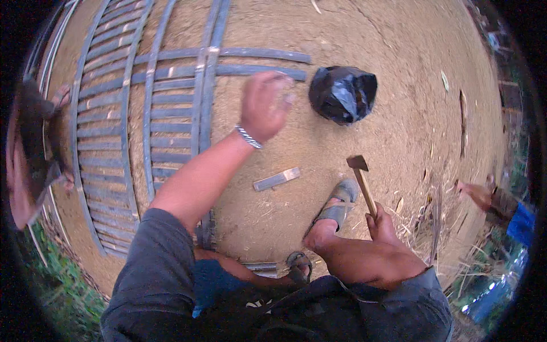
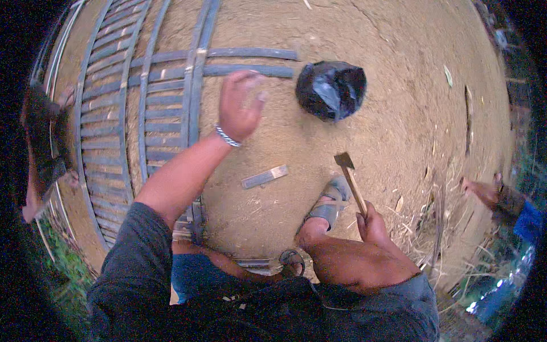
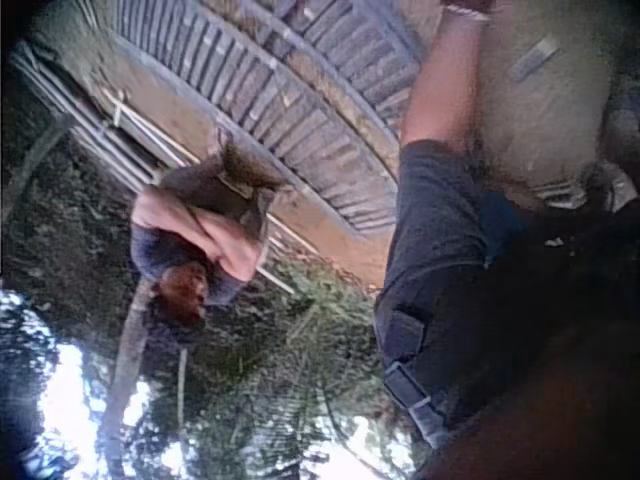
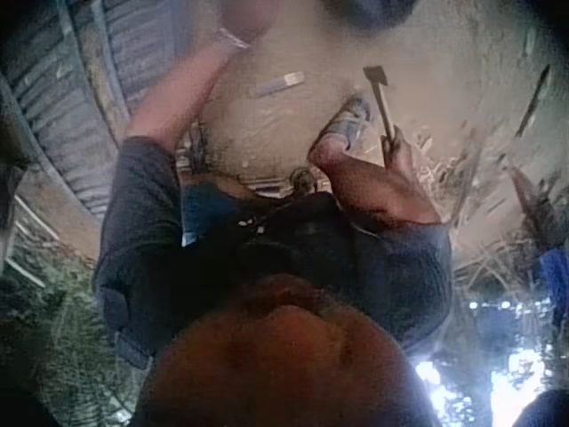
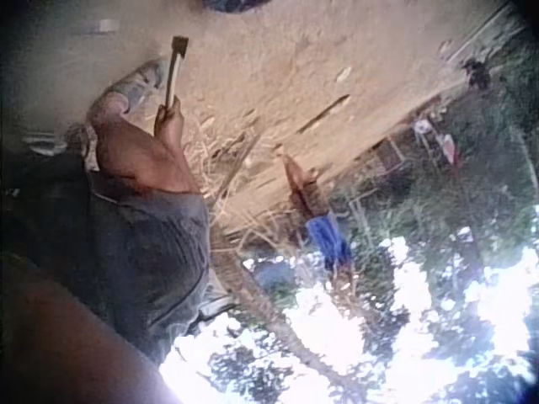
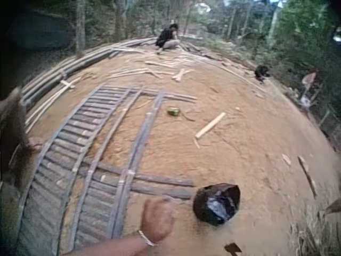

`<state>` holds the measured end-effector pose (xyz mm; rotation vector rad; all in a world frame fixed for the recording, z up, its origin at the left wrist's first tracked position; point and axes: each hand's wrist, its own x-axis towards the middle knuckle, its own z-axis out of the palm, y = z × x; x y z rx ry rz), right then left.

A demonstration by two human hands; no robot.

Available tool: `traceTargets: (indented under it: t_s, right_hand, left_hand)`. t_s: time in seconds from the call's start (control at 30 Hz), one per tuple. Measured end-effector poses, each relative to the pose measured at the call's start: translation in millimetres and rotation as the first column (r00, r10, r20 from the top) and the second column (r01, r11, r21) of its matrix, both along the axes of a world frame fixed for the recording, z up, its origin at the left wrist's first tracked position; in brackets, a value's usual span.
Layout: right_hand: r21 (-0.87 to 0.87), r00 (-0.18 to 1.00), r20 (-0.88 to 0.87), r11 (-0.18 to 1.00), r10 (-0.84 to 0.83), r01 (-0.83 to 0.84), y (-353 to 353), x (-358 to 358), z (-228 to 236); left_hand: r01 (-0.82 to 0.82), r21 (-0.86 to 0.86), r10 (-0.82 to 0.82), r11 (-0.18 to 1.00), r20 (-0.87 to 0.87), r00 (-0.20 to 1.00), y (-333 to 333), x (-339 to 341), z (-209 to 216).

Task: The person assembles a metal frame structure on the ground by hammering nails into the intersections of metal bars. They repeatedly pick up nails from a black plastic bag and use a hammer to secure the components together.

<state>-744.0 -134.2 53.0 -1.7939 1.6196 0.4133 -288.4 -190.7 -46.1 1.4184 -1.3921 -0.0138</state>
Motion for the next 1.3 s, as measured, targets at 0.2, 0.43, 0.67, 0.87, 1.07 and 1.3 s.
traceTargets:
  t_s: [0.2, 0.43, 0.67, 0.87, 1.07, 1.3]
  right_hand:
    - [0.068, 0.983, 0.093, 0.986, -0.157, 0.151, -2.0, -9.8, 2.8]
    - [0.11, 0.962, 0.064, 0.96, -0.266, 0.258, 13.7, -38.4, 2.1]
    - [0.233, 0.896, 0.074, 0.881, -0.437, 0.411, 5.9, -68.2, -27.9]
    - [0.252, 0.905, 0.124, 0.895, -0.406, 0.367, -7.6, -60.6, -35.2]
    - [0.265, 0.947, 0.126, 0.93, -0.294, 0.254, -12.8, -54.7, -33.8]
    - [0.257, 0.961, 0.248, 0.948, 0.123, -0.187, -40.8, 9.7, -47.1]
  left_hand:
    - [0.367, 0.471, -0.5, 0.802, 0.195, 0.844, -103.5, -115.3, 26.3]
    - [-0.047, 0.797, -0.357, 0.602, 0.322, 0.877, -120.8, -109.0, -34.0]
    - [-0.101, 0.816, -0.352, 0.57, 0.353, 0.867, -130.6, -113.3, -35.4]
    - [0.115, 0.633, -0.302, 0.766, 0.196, 0.933, -111.7, -106.2, -30.3]
    - [0.26, 0.277, -0.105, 0.925, -0.47, 0.877, 24.7, -127.4, -2.4]
    - [0.151, 0.741, 0.667, 0.655, -0.66, 0.345, 248.1, -110.8, -23.0]
